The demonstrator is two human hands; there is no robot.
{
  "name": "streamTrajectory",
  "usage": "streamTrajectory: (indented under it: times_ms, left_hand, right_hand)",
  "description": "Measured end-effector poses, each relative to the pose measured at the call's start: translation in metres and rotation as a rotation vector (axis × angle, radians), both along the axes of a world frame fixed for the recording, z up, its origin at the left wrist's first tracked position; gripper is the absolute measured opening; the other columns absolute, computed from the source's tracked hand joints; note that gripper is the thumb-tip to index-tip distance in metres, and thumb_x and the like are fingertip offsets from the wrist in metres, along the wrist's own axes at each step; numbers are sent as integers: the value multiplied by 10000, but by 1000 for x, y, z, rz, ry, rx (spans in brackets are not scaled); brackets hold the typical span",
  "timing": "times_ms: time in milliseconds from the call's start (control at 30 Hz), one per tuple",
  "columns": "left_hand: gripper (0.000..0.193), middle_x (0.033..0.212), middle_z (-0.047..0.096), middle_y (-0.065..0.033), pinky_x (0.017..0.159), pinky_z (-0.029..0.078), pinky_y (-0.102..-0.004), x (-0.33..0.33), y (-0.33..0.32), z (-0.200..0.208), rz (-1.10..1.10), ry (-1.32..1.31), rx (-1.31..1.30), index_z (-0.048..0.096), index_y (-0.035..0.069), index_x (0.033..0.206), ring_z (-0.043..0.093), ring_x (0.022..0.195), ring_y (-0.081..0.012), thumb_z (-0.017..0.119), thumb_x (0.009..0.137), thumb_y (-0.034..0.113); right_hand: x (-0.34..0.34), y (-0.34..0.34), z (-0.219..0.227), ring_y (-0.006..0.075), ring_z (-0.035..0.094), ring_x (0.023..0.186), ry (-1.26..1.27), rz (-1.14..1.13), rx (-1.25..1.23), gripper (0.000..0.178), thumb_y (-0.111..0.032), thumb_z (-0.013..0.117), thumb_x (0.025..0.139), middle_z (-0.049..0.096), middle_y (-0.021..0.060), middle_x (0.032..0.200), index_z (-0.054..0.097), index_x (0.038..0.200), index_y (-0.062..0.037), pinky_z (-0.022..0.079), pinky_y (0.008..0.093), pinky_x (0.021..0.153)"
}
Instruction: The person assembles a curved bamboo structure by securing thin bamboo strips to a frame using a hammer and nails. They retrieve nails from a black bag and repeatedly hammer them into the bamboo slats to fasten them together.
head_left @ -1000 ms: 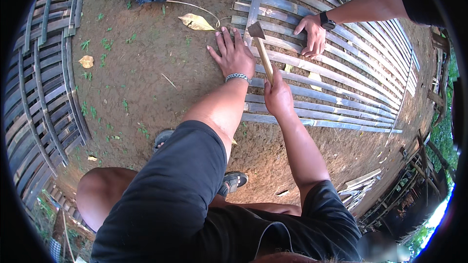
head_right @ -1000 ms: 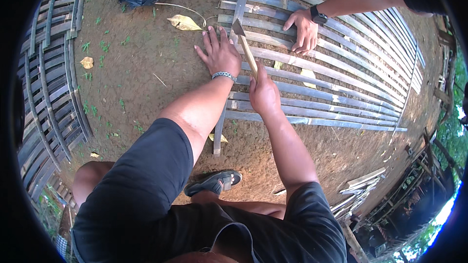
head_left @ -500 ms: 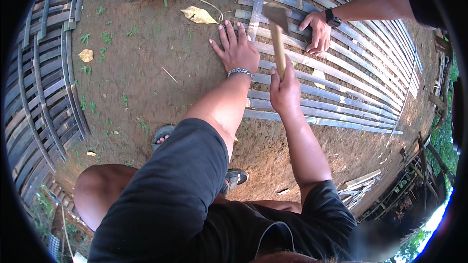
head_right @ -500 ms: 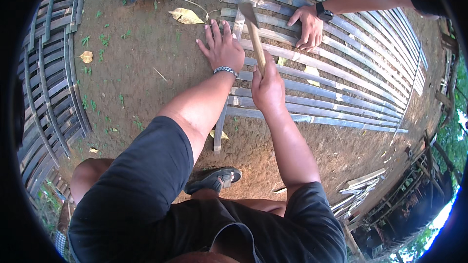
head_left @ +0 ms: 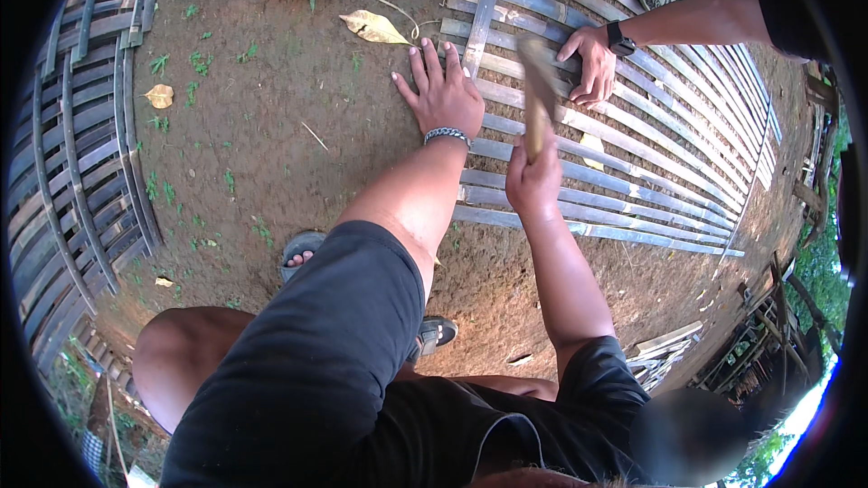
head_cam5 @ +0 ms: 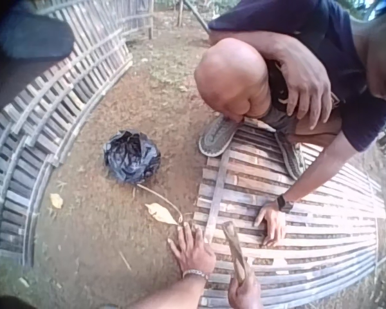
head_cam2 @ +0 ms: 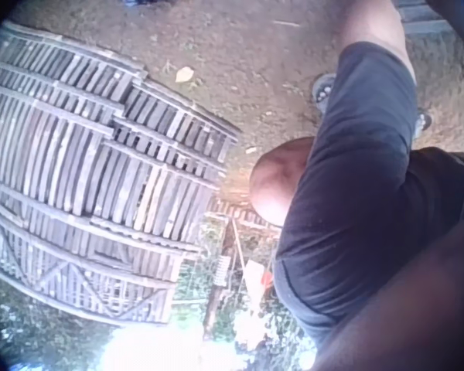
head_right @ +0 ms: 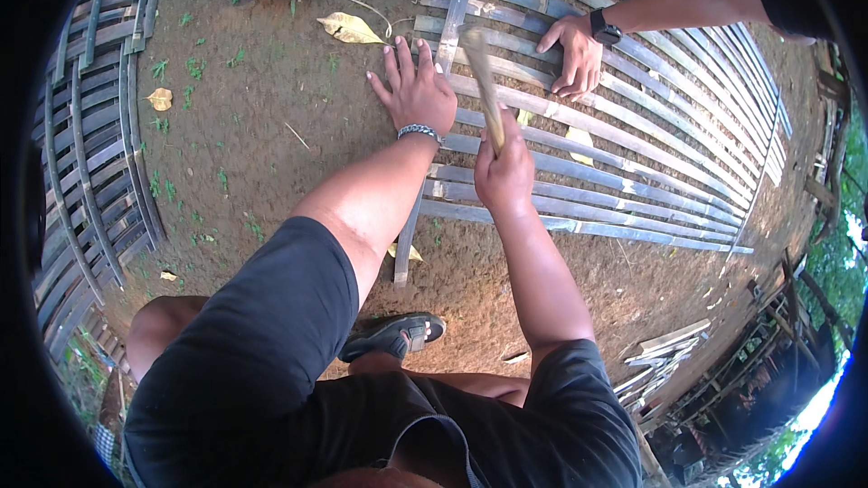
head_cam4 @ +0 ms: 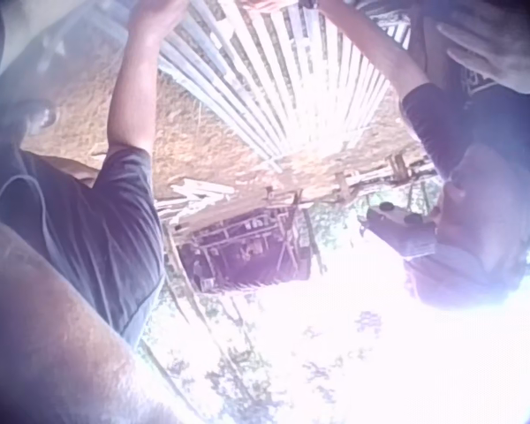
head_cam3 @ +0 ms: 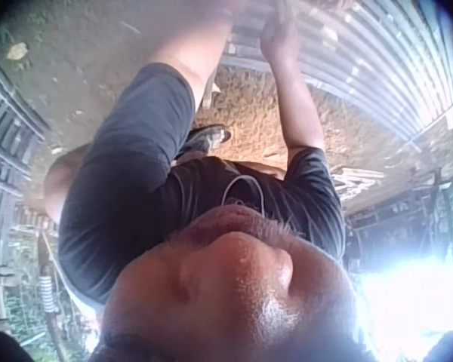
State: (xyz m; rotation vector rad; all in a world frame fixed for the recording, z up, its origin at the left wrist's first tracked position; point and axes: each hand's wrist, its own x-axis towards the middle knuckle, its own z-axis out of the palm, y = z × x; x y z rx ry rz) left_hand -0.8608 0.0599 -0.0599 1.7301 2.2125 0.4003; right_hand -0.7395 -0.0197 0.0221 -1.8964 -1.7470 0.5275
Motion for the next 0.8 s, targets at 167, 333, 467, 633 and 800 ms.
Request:
streamTrajectory:
  times_ms: [167,333,467,633,800]
  left_hand:
    - [552,1648,289,-151,1213,59,-656,-2,0,-2,16,-14,17,463,122,1518,193,1544,-351,459,987,272]
    - [532,1645,293,-155,1213,54,-654,-2,2,-4,11,6,41,491,127,1501,186,1546,-353,453,991,275]
    - [548,1650,281,-155,1213,52,-656,-1,0,0,17,-46,-2,472,129,1514,181,1547,-356,451,985,270]
    - [567,1657,263,-155,1218,38,-649,-3,-4,-3,1,-6,-9,441,138,1529,173,1549,-349,468,983,288]
    - [551,1655,265,-153,1213,48,-657,-1,0,-4,20,-58,17,470,130,1511,182,1546,-354,459,981,281]
  right_hand:
    - [3,12,1,508,653,956,-2,-22,-214,483,-86,593,957,673,303,1060,449,1414,-19,532,550,786]
    - [-6,8,5,513,655,960,68,-11,33,463,-93,588,964,678,297,1043,456,1397,4,534,543,802]
    - [1,13,-11,509,639,1006,-35,-14,-368,461,-84,583,967,659,317,1105,464,1411,-65,531,548,828]
    - [0,1,7,489,658,991,42,-8,-52,433,-107,597,963,671,294,1092,495,1375,-22,542,511,830]
    - [13,7,-18,494,663,932,-135,46,-349,423,-86,585,949,677,305,1034,505,1362,-35,546,529,770]
